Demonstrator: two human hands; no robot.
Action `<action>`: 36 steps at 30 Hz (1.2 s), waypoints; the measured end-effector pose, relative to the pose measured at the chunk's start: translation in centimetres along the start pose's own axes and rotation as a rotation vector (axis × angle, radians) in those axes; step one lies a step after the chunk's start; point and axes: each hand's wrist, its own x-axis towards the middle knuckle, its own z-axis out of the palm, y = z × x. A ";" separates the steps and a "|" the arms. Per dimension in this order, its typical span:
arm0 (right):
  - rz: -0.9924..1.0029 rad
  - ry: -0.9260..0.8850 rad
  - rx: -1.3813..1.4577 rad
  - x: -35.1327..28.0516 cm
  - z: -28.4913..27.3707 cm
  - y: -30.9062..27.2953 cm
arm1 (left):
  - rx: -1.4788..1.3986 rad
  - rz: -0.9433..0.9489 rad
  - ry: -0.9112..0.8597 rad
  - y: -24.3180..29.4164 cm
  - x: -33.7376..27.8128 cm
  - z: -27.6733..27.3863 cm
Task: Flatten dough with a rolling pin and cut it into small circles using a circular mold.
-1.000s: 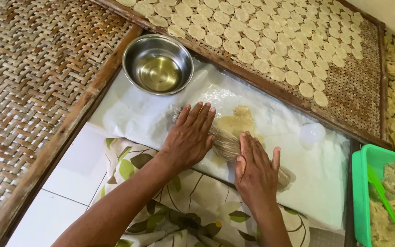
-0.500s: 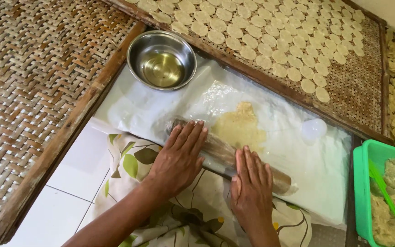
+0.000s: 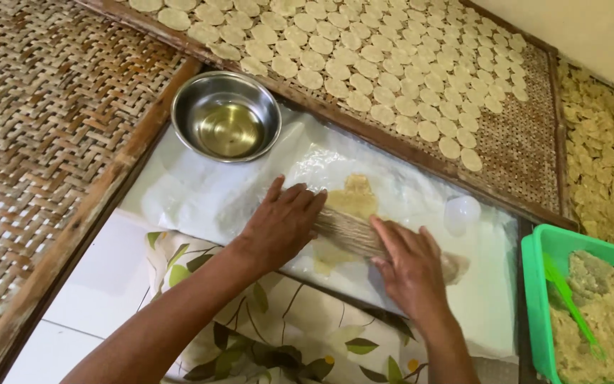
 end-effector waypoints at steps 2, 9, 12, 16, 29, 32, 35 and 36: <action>0.017 0.041 -0.040 0.7 -0.3 1.4 | -0.078 0.038 0.112 -0.2 1.4 1.5; -0.020 0.092 -0.050 5.0 2.0 5.5 | -0.046 -0.009 0.225 -1.5 7.0 3.4; -0.057 0.171 -0.135 7.9 1.9 6.9 | 0.068 -0.039 0.340 -2.2 9.2 2.3; 0.001 0.138 -0.156 10.5 1.0 7.5 | 0.031 -0.038 0.420 -3.1 11.1 1.4; -0.057 0.153 -0.183 10.4 1.3 7.9 | -0.003 -0.206 0.316 -0.4 9.1 2.0; -0.100 0.206 -0.193 9.4 1.2 7.4 | -0.032 -0.246 0.246 1.1 7.2 2.2; -0.073 0.191 -0.160 8.1 1.3 6.9 | -0.022 -0.231 0.311 2.9 5.4 3.2; -0.075 0.198 -0.163 7.5 1.3 6.8 | -0.020 -0.229 0.318 3.4 4.8 2.8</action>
